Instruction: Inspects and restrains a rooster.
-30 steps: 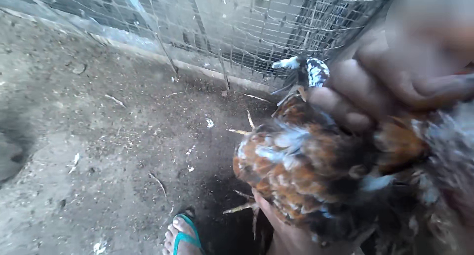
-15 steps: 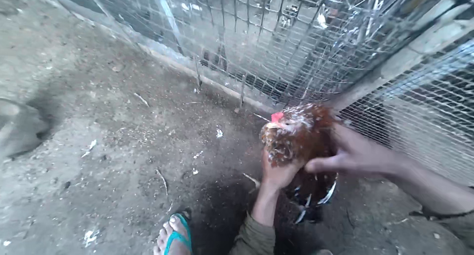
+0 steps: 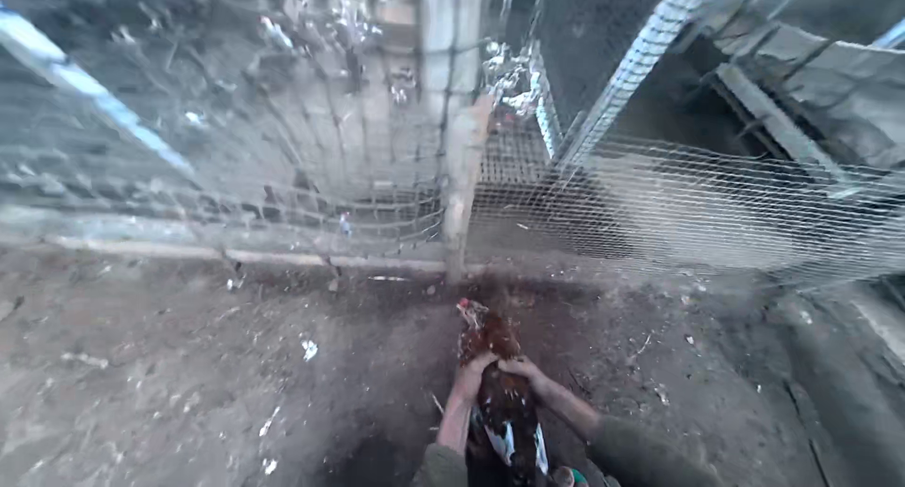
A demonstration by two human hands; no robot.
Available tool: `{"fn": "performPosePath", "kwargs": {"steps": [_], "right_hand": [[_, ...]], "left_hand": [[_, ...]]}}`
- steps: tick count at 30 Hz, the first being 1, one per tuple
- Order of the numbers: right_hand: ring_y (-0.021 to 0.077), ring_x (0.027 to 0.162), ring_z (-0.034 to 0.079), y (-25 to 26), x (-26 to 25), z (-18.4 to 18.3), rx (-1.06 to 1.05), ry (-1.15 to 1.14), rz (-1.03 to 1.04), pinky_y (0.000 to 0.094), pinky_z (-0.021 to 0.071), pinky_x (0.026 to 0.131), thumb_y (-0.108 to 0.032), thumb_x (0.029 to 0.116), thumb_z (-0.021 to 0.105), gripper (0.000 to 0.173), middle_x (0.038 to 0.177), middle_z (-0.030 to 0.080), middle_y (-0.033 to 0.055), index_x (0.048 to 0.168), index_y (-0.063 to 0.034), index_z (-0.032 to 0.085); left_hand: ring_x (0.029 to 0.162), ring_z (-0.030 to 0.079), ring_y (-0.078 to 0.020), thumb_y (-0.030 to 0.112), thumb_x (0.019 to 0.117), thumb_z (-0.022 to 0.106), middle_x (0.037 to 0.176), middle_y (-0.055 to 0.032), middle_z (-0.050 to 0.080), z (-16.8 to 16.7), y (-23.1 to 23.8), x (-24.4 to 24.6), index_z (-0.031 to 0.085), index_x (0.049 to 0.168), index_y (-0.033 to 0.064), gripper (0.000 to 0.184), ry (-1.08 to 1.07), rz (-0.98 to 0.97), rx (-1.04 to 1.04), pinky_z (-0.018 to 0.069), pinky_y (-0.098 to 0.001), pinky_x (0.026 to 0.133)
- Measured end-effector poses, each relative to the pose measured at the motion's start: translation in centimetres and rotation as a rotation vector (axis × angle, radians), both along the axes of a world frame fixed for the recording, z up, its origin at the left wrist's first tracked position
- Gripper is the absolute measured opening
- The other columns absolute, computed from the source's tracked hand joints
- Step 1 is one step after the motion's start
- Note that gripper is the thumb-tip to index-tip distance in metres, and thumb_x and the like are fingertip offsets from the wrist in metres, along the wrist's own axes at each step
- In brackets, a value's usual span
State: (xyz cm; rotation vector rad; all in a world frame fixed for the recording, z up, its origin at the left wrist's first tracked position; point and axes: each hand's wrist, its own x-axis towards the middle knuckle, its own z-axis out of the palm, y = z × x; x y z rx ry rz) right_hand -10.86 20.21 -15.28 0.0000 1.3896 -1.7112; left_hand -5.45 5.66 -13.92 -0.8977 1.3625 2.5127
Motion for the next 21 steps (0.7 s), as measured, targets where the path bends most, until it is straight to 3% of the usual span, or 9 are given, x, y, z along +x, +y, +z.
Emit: {"fn": "performPosePath", "kwargs": {"steps": [3,6,8,10,13,15,16,19,21], "right_hand": [[0.0081,0.085,0.073,0.8,-0.7,2.5,-0.101,0.075,-0.110,0.0300,0.0620,0.082,-0.040,0.0793,0.077,0.054,0.094,0.076,-0.0013,0.121,-0.0102,0.058],[0.0066,0.091,0.073,0.6,-1.5,8.1,-0.216,0.246,-0.266,0.0289,0.0621,0.085,-0.035,0.0770,0.084,0.058,0.099,0.076,-0.0033,0.123,-0.0094,0.059],[0.0032,0.099,0.071,0.4,-2.2,11.2,-0.219,0.415,-0.311,0.0257,0.0606,0.090,-0.035,0.0747,0.087,0.070,0.107,0.074,-0.0069,0.130,-0.0079,0.054],[0.0015,0.110,0.066,0.4,-3.4,12.0,-0.206,0.565,-0.294,0.0237,0.0568,0.098,-0.037,0.0755,0.087,0.091,0.122,0.068,-0.0059,0.144,-0.0021,0.039],[0.0048,0.113,0.065,0.2,-5.0,8.7,-0.083,0.493,-0.257,0.0251,0.0565,0.098,-0.032,0.0721,0.086,0.102,0.127,0.065,0.0030,0.150,0.0033,0.030],[0.0099,0.110,0.067,-0.1,-5.4,3.8,0.058,0.325,-0.183,0.0301,0.0577,0.097,-0.024,0.0755,0.080,0.087,0.125,0.067,0.0084,0.148,0.0012,0.039],[0.0121,0.108,0.068,-0.2,-5.2,1.5,0.129,0.248,-0.148,0.0327,0.0577,0.095,-0.022,0.0779,0.077,0.078,0.122,0.067,0.0099,0.145,-0.0003,0.043],[0.0137,0.099,0.068,-0.2,-3.6,-2.0,0.195,0.090,-0.134,0.0351,0.0578,0.090,-0.019,0.0833,0.068,0.058,0.113,0.069,0.0109,0.136,-0.0007,0.053],[0.0109,0.096,0.069,0.6,-3.2,-0.9,0.162,0.099,-0.179,0.0326,0.0588,0.087,-0.017,0.0795,0.066,0.059,0.109,0.070,0.0078,0.134,-0.0004,0.052]], "left_hand": [[0.075,0.070,-0.0099,0.011,0.0910,0.060,0.080,-0.0036,0.072,3.0,0.5,-1.8,0.068,0.099,0.0028,0.014,0.104,-0.081,0.014,0.0599,-0.0284,0.074],[0.075,0.071,-0.0059,0.018,0.0749,0.075,0.081,0.0021,0.074,8.8,-0.5,-4.1,0.068,0.097,0.0100,0.025,0.339,-0.143,0.053,0.0609,-0.0253,0.073],[0.078,0.070,-0.0002,0.020,0.0686,0.084,0.084,0.0090,0.075,12.2,-1.5,-5.1,0.070,0.096,0.0173,0.031,0.486,-0.177,0.029,0.0599,-0.0205,0.074],[0.079,0.070,0.0024,0.015,0.0682,0.083,0.085,0.0113,0.075,13.9,-2.3,-6.2,0.070,0.097,0.0189,0.032,0.499,-0.229,-0.007,0.0594,-0.0182,0.075],[0.081,0.069,0.0012,0.006,0.0803,0.068,0.086,0.0096,0.073,11.7,-3.6,-7.5,0.063,0.106,0.0122,0.027,0.267,-0.355,-0.187,0.0589,-0.0199,0.078],[0.092,0.069,-0.0058,0.010,0.0927,0.066,0.097,0.0003,0.073,7.8,-3.9,-7.3,0.064,0.116,0.0051,0.024,0.051,-0.410,-0.322,0.0578,-0.0266,0.087],[0.103,0.067,-0.0124,0.016,0.0966,0.068,0.109,-0.0068,0.072,5.6,-3.6,-6.8,0.066,0.121,0.0022,0.029,-0.079,-0.419,-0.378,0.0542,-0.0340,0.095],[0.124,0.059,-0.0250,0.034,0.1008,0.064,0.129,-0.0172,0.065,1.4,-2.4,-5.0,0.064,0.129,0.0010,0.043,-0.300,-0.470,-0.451,0.0441,-0.0485,0.108],[0.115,0.063,-0.0224,0.034,0.0984,0.067,0.120,-0.0152,0.069,2.6,-1.9,-4.9,0.067,0.123,0.0015,0.040,-0.310,-0.451,-0.438,0.0483,-0.0467,0.103]]}}
